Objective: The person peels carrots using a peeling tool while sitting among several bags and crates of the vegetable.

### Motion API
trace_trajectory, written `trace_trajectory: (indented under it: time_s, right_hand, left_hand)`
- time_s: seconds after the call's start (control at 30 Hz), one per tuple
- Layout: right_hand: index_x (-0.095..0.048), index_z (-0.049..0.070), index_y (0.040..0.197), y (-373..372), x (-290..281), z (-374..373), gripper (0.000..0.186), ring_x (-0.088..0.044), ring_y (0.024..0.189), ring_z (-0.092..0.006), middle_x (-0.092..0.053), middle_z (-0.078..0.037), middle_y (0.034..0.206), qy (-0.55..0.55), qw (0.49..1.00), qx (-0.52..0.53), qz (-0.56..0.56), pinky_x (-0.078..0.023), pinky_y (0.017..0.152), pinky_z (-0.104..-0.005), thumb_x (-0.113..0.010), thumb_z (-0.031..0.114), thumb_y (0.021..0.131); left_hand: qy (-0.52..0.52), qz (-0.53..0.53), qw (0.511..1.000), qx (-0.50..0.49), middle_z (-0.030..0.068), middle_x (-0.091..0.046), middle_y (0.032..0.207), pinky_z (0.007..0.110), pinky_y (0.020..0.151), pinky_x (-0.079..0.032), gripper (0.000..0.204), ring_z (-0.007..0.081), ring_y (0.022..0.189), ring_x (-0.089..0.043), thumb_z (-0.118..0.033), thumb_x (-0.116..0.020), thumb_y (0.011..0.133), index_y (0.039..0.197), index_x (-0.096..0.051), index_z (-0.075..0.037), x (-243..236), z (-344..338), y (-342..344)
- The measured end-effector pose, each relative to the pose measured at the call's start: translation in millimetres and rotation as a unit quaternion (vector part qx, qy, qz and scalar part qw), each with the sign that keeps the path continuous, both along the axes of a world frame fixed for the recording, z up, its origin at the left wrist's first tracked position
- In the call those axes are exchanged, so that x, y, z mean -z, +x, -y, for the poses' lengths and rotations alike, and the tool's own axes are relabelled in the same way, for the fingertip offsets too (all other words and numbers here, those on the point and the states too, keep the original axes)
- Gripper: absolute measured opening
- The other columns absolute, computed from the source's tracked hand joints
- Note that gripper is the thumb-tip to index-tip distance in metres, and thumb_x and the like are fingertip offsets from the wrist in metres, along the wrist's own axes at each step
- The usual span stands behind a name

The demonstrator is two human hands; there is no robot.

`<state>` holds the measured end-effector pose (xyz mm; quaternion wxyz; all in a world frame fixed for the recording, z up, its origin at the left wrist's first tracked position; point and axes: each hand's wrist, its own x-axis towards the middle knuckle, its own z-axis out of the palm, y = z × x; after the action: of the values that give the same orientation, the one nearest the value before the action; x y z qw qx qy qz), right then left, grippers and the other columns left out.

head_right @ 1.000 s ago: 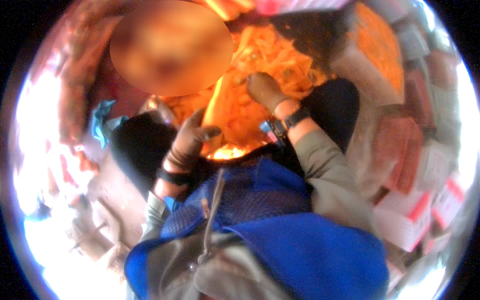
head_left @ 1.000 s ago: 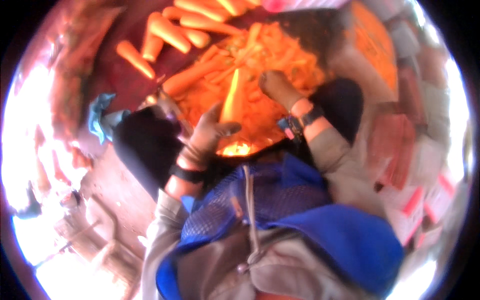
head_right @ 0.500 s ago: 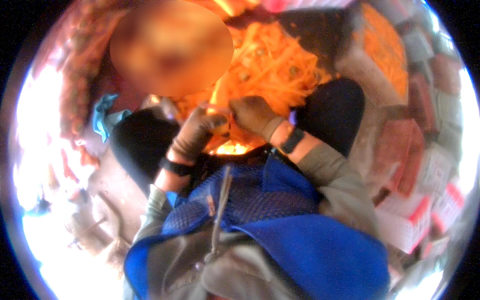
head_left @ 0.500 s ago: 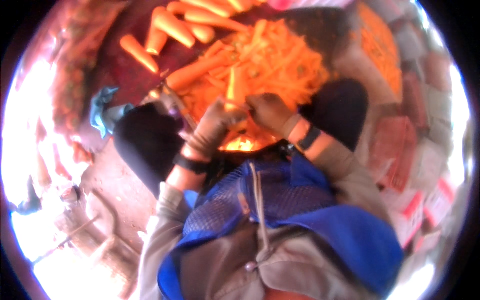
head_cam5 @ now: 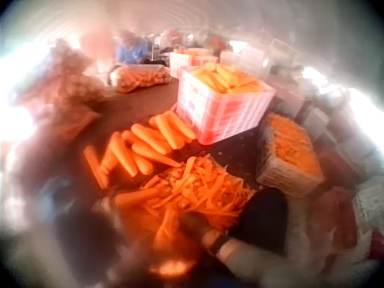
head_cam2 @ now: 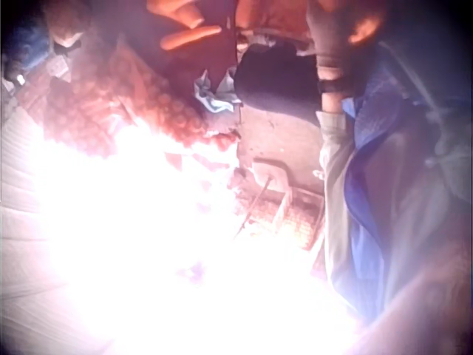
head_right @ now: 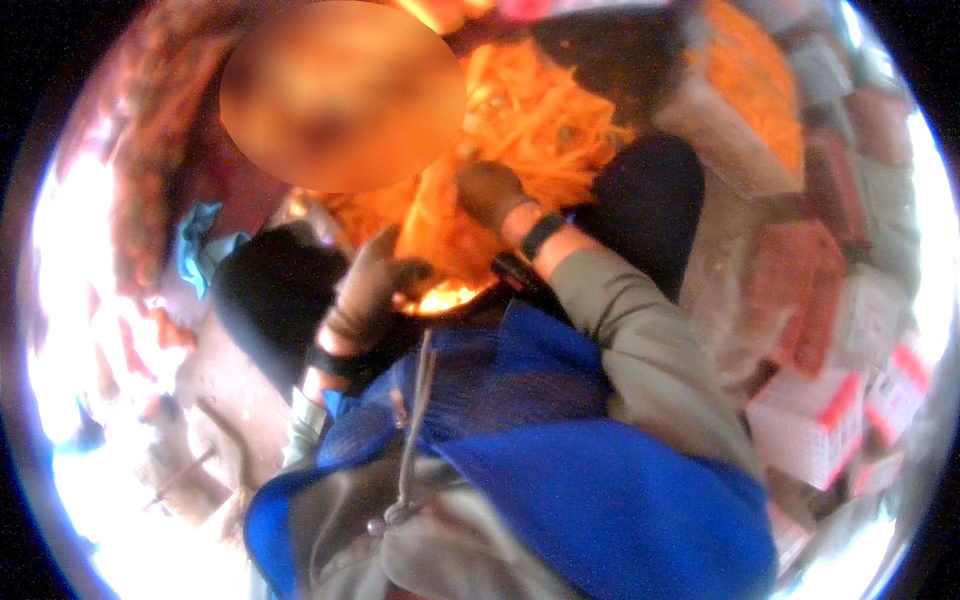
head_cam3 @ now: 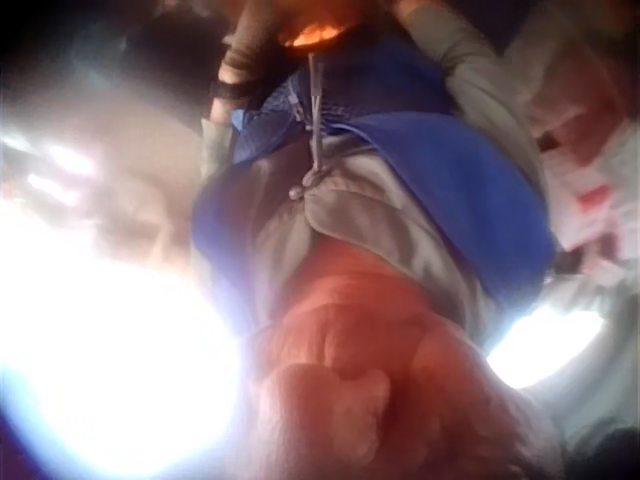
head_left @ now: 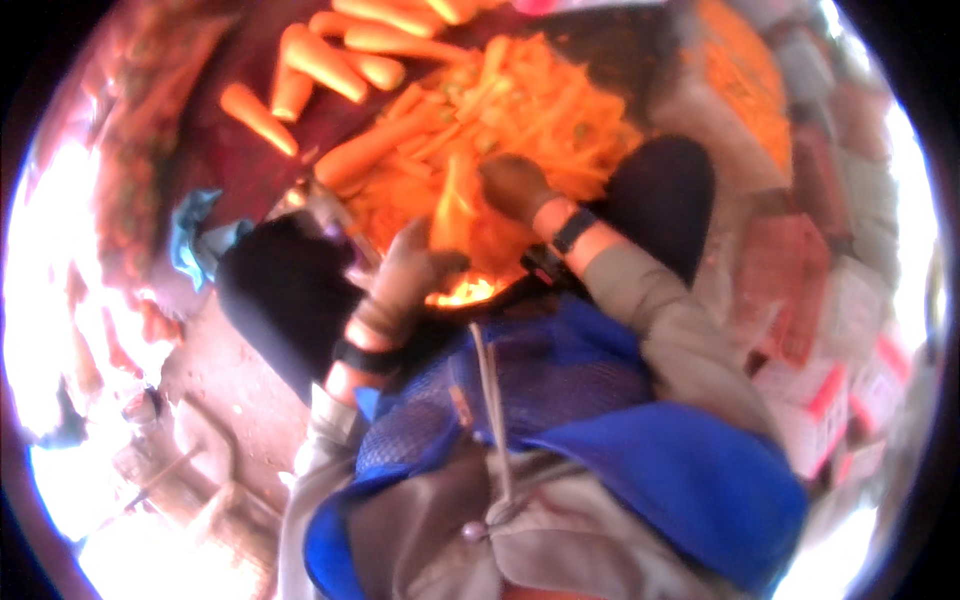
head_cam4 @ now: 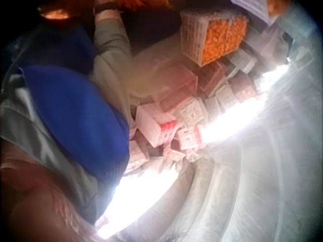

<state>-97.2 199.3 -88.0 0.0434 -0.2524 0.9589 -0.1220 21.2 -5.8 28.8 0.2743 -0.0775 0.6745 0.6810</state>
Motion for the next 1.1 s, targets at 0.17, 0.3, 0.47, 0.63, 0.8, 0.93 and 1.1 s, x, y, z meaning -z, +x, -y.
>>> trace_trajectory:
  time_s: [0.17, 0.3, 0.47, 0.63, 0.8, 0.93, 1.1]
  right_hand:
    - [-0.068, 0.010, 0.080, -28, 16, -47, 0.015, -0.067, 0.070, -0.0289, -0.069, -0.012, 0.080, 0.028, 0.988, -0.144, -0.046, -0.053, 0.062, -0.0407, -0.059, 0.021, 0.083]
    - [-0.066, 0.008, 0.078, -21, -12, -39, 0.011, -0.063, 0.056, -0.0189, -0.067, -0.009, 0.074, 0.117, 0.970, -0.188, 0.098, -0.049, 0.047, -0.0320, -0.059, 0.014, 0.082]
    - [-0.067, 0.005, 0.084, 14, -75, -11, 0.013, -0.056, 0.052, -0.0123, -0.060, -0.005, 0.066, -0.305, 0.857, 0.238, 0.339, -0.045, 0.045, -0.0268, -0.056, 0.014, 0.085]
    - [-0.067, 0.003, 0.093, 29, -95, -2, 0.022, -0.054, 0.052, -0.0116, -0.059, -0.003, 0.066, -0.385, 0.815, 0.241, 0.359, -0.044, 0.046, -0.0254, -0.061, 0.024, 0.088]
    - [-0.066, 0.002, 0.090, 28, -112, 1, 0.039, -0.053, 0.051, -0.0111, -0.059, -0.003, 0.066, -0.463, 0.732, 0.275, 0.417, -0.042, 0.045, -0.0244, -0.064, 0.040, 0.088]
    - [-0.064, 0.005, 0.086, 34, -93, 5, 0.034, -0.050, 0.048, -0.0100, -0.056, -0.001, 0.064, -0.474, 0.737, 0.244, 0.416, -0.040, 0.042, -0.0249, -0.065, 0.039, 0.088]
    - [-0.060, 0.009, 0.079, 29, -101, 2, 0.028, -0.049, 0.048, -0.0092, -0.049, 0.003, 0.059, -0.488, 0.724, 0.246, 0.421, -0.039, 0.043, -0.0252, -0.067, 0.035, 0.088]
  left_hand:
    - [0.247, 0.043, 0.966, -0.058, 0.0095, -0.063, 0.087, 0.031, 0.063, -0.053, 0.050, 0.0193, 0.073, -0.063, -0.007, -0.066, 0.076, 0.122, -0.051, 0.006, -7, -3, 2]
    - [0.374, 0.069, 0.914, -0.140, 0.0153, -0.064, 0.095, 0.038, 0.071, -0.054, 0.049, 0.0246, 0.080, -0.064, -0.029, -0.060, 0.087, 0.122, -0.052, 0.004, 18, 9, -7]
    - [0.441, 0.108, 0.875, -0.170, 0.0184, -0.064, 0.099, 0.043, 0.075, -0.053, 0.058, 0.0301, 0.085, -0.064, -0.046, -0.056, 0.091, 0.119, -0.054, 0.005, 18, 5, -17]
    - [0.481, 0.107, 0.856, -0.157, 0.0168, -0.065, 0.101, 0.041, 0.076, -0.053, 0.054, 0.0288, 0.088, -0.064, -0.043, -0.055, 0.091, 0.120, -0.054, 0.003, 29, -2, -29]
    - [0.367, 0.051, 0.913, -0.171, 0.0136, -0.063, 0.102, 0.036, 0.077, -0.052, 0.043, 0.0253, 0.089, -0.063, -0.033, -0.056, 0.091, 0.117, -0.055, 0.001, 39, -10, -33]
    - [0.265, -0.037, 0.951, -0.154, 0.0085, -0.063, 0.098, 0.030, 0.076, -0.050, 0.033, 0.0187, 0.087, -0.062, -0.029, -0.054, 0.091, 0.109, -0.059, -0.001, 29, -20, -36]
    - [0.233, -0.017, 0.959, -0.164, 0.0079, -0.065, 0.100, 0.032, 0.081, -0.050, 0.028, 0.0183, 0.091, -0.061, -0.023, -0.050, 0.094, 0.107, -0.061, -0.001, 56, -29, -49]
